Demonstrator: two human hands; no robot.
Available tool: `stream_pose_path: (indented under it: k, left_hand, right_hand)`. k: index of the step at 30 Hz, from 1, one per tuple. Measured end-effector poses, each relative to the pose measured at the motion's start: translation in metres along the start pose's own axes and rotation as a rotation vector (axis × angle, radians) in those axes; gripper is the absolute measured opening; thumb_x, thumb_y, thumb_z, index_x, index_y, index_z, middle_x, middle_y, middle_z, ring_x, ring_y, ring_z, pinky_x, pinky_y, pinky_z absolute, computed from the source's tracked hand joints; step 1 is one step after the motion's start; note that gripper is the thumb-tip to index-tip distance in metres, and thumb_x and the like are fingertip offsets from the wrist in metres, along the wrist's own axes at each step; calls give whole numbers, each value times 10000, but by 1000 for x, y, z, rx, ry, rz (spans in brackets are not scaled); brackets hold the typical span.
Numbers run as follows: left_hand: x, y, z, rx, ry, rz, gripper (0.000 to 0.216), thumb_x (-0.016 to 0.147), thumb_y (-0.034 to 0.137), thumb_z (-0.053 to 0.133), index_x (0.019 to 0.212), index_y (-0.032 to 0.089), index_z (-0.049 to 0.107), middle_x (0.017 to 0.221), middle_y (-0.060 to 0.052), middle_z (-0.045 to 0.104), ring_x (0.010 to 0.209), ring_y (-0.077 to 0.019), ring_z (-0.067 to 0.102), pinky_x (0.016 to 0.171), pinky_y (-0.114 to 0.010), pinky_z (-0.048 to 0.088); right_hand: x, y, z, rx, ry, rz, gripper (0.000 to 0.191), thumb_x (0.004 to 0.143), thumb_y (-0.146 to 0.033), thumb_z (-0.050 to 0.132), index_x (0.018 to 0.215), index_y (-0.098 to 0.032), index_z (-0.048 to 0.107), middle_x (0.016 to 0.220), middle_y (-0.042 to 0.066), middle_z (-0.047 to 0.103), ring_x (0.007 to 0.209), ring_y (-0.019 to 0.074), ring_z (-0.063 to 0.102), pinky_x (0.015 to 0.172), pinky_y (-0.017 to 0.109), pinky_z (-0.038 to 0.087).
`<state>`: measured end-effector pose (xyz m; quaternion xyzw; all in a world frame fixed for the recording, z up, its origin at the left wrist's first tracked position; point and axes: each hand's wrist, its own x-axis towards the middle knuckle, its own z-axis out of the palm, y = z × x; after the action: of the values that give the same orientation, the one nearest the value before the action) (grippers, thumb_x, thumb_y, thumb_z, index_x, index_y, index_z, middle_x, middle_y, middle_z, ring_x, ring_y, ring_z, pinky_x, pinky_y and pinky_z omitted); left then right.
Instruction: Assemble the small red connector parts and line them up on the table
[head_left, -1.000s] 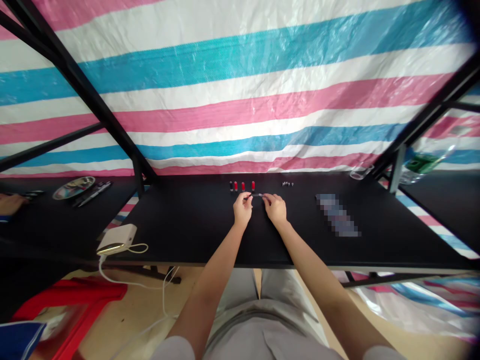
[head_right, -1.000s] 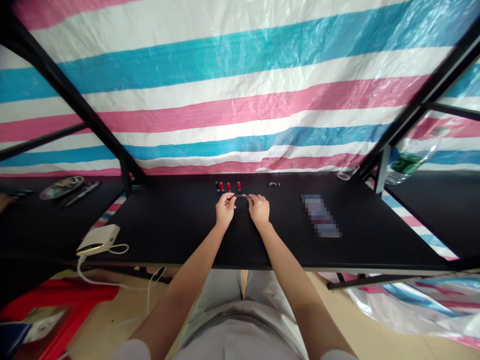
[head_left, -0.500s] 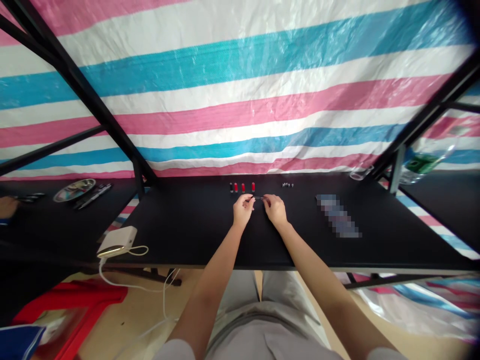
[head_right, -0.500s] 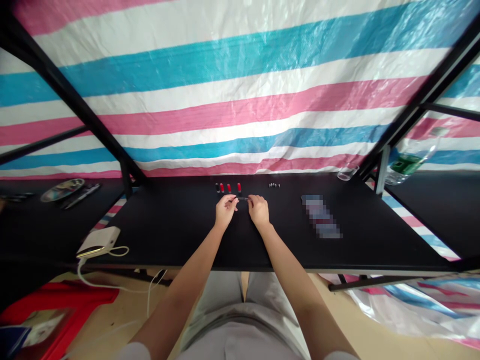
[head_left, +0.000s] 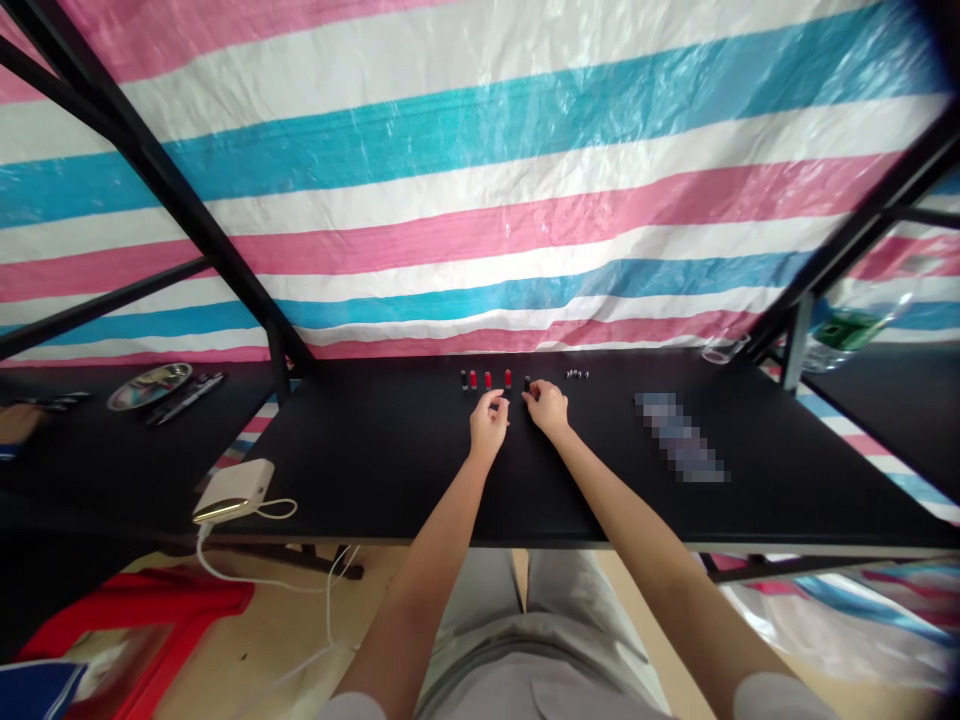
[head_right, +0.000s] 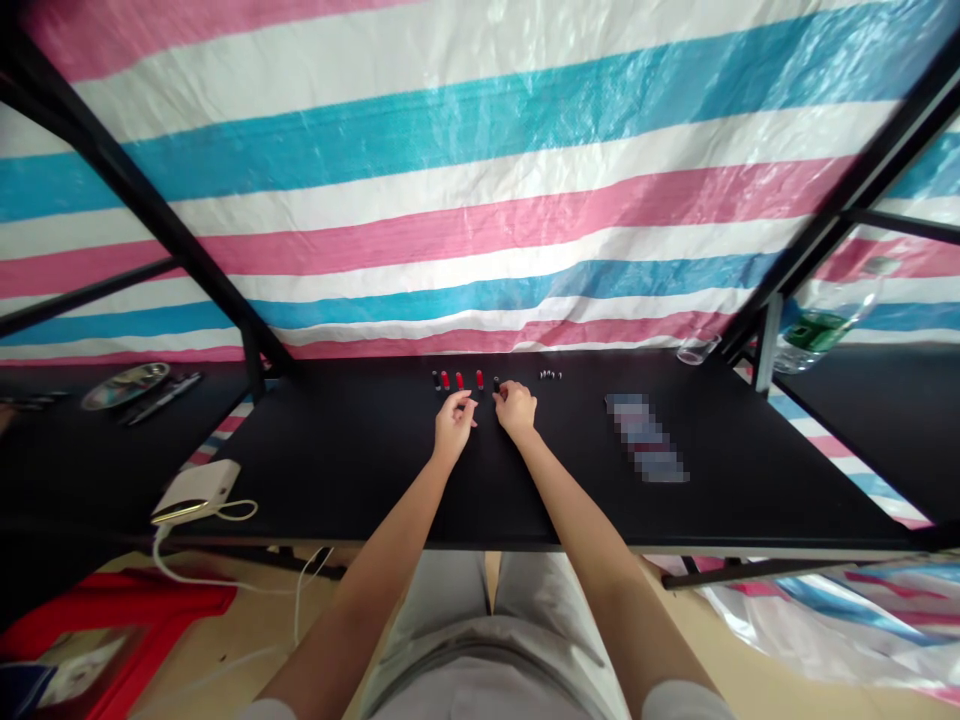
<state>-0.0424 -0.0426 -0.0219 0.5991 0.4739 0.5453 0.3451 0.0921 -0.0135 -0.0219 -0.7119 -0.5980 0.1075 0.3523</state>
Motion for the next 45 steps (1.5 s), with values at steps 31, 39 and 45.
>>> stream_pose_path:
  k: [31, 39, 45]
  left_hand:
    - [-4, 10, 0, -33, 89, -78, 276, 805, 386, 471, 810, 140, 596, 623, -21, 590, 475, -70, 518, 477, -183, 442]
    - [-4, 13, 1, -56, 140, -124, 293, 797, 402, 467, 793, 137, 592, 597, -10, 574, 448, -67, 501, 458, -187, 423]
    - [-5, 11, 0, -57, 156, -128, 291, 794, 399, 469, 783, 136, 593, 592, -7, 571, 439, -67, 497, 450, -189, 415]
  right_hand:
    - [-32, 10, -8, 183, 278, -175, 236, 791, -219, 409, 933, -156, 587, 839, 73, 619, 771, 180, 542, 752, 330, 394]
    - [-33, 13, -9, 160, 261, -183, 230, 782, -204, 414, 919, -158, 593, 851, 77, 626, 790, 186, 549, 752, 327, 398]
    - [-34, 14, -9, 148, 251, -185, 207, 775, -197, 423, 884, -163, 597, 845, 71, 630, 793, 188, 548, 756, 325, 393]
